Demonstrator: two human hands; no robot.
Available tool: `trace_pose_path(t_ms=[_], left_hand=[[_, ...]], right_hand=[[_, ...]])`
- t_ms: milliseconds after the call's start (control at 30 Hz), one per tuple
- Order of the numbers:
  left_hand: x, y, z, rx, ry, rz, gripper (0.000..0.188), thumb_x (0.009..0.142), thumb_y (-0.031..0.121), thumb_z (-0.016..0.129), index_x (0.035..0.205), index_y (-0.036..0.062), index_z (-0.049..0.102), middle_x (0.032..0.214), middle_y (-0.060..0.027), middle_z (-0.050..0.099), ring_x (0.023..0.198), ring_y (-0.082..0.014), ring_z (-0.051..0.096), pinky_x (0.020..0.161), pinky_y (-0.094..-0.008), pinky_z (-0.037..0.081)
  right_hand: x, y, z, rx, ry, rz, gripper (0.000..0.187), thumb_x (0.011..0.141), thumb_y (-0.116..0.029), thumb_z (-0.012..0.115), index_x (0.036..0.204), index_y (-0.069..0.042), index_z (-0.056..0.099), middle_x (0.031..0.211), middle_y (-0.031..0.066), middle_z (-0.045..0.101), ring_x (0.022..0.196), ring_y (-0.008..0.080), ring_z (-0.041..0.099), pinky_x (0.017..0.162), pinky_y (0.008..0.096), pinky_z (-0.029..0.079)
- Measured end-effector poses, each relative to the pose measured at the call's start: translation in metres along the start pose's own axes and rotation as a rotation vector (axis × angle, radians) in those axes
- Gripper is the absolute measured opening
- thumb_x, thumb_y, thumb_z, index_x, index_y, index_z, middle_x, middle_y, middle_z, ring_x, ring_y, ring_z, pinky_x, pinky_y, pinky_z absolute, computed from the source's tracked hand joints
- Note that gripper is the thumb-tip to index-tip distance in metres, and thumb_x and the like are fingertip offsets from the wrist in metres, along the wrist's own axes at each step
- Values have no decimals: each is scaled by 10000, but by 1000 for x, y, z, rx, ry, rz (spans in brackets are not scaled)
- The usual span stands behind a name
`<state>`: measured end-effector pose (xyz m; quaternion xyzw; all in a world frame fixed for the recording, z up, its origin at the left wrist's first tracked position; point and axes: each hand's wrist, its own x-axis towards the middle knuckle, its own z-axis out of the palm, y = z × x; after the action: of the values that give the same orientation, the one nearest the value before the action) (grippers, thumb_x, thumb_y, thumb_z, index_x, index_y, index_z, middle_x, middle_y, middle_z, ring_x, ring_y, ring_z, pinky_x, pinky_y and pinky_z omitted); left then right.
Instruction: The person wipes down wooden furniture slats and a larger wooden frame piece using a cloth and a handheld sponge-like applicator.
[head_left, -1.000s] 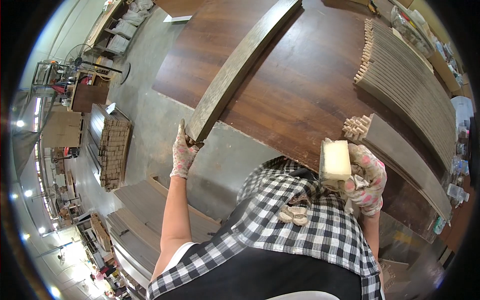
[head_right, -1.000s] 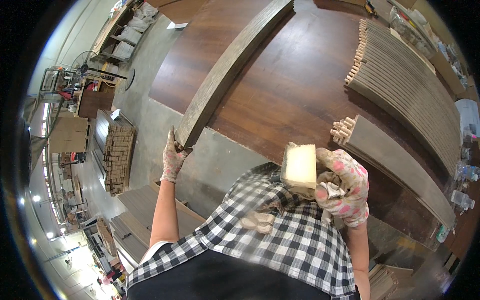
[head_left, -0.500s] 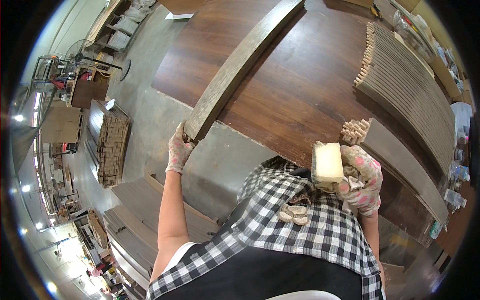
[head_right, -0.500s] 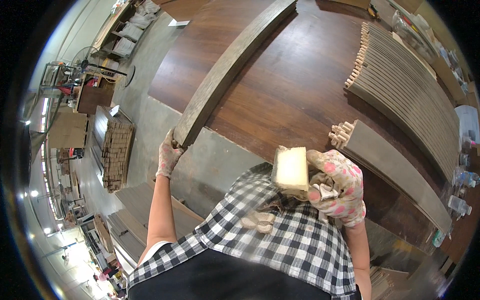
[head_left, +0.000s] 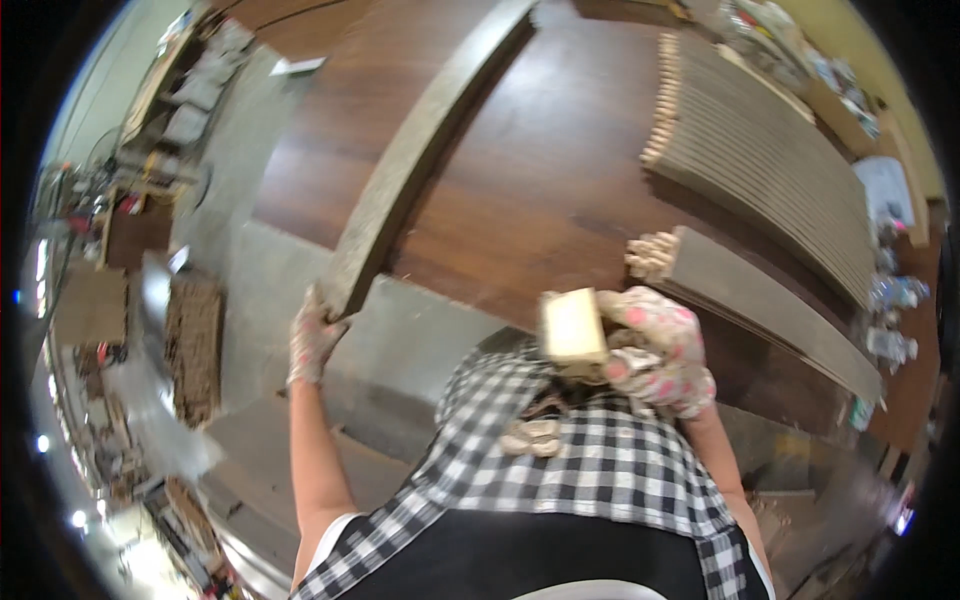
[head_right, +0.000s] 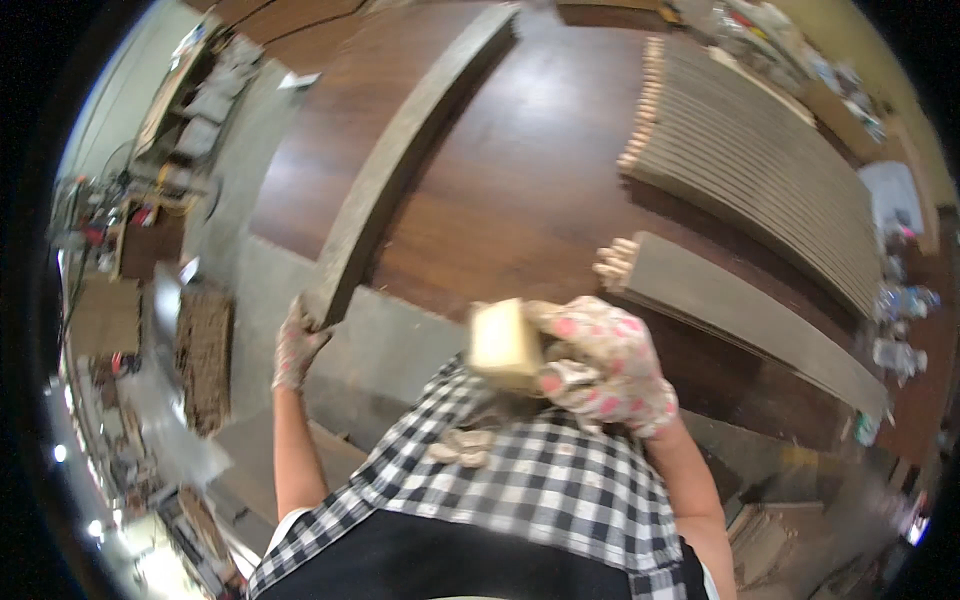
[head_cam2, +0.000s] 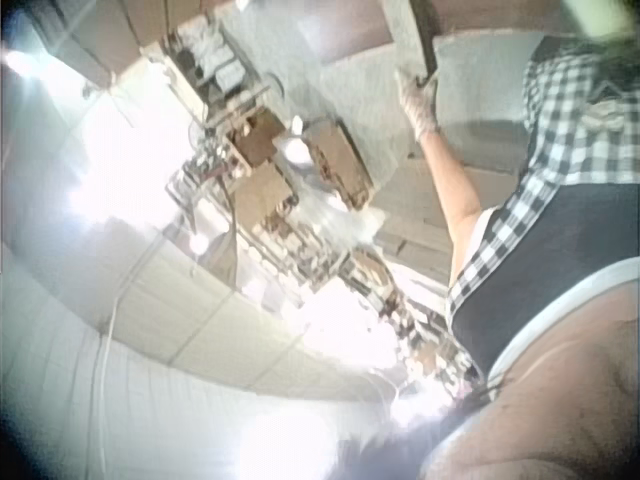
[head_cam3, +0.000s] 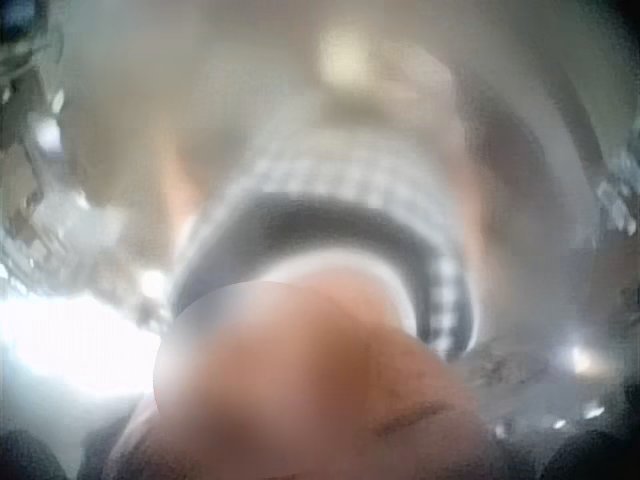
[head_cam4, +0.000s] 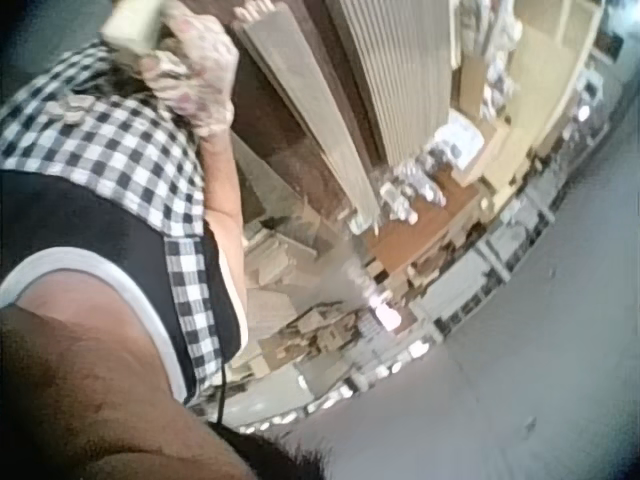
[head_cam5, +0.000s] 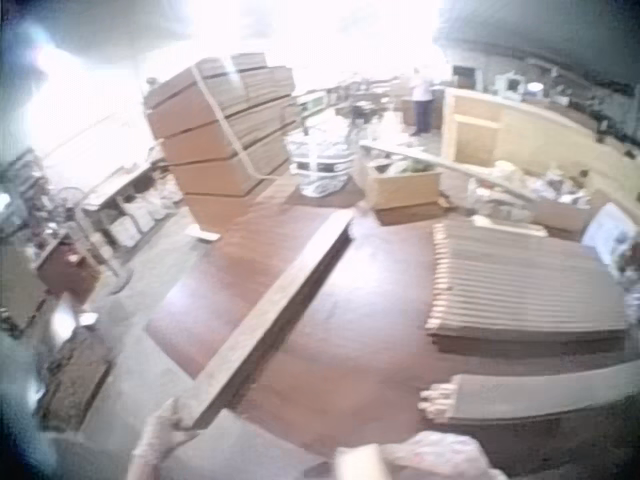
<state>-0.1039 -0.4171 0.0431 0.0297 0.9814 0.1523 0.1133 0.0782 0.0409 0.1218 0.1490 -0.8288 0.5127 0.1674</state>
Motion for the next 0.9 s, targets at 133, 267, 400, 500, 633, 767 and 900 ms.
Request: trace_pose_path(t_ms=[133,267,400,500,633,767,900], left_hand=[[12,-14,-28,185,280,330,742,822,92,750,1475,2,408,1377,-152,561,1020,-244,640,895,-357,529],[26,123,-37,-499,293,478,489,926,-2,617,1405,30,520,1301,-116,619,1140,-215,614,976,-334,499],[23,244,12,-838,-4,718,331,937,-7,613,1267,12,616,1205,-108,663,1096,-195,642,946,-316,514],[20,289,51,-1004,-197,813,343,965,-24,577,1306,9,585,1233,-85,660,1133,-144,607,965,-264,473],[15,320,63,-1070,-346,894,344,958,-32,573,1300,1,583,1211,-86,662,1114,-134,606,962,-261,470],[17,328,76,-1087,-322,941,317,969,-25,564,1284,-5,585,1201,-85,656,1128,-147,602,972,-268,468],[3,346,84,-1131,-300,953,291,966,-28,566,1255,-11,590,1194,-88,644,1131,-157,599,991,-287,465]], right_hand=[[-11,-19,-29,-68,39,73,485,790,-308,826,1151,-28,664,1074,163,720,874,329,691,747,399,565],[-39,-64,-77,-344,400,422,476,822,-240,785,1228,-23,663,1040,123,710,793,219,684,657,324,567],[-41,-60,-74,-910,373,438,450,769,-208,769,1183,-55,683,1017,107,701,841,260,671,769,399,552],[-14,-57,-38,-1144,234,384,409,802,-262,730,1170,-91,678,970,76,676,861,244,643,777,401,506],[-24,-50,-33,-1330,141,441,354,807,-283,700,1111,-105,665,871,48,614,816,226,595,717,403,466],[-60,-72,-66,-1362,255,727,382,732,-185,765,1087,-71,683,907,99,672,842,282,638,758,420,528],[-20,-60,-24,-1334,232,458,273,823,-331,681,983,-111,663,873,48,608,827,224,594,729,404,472]])
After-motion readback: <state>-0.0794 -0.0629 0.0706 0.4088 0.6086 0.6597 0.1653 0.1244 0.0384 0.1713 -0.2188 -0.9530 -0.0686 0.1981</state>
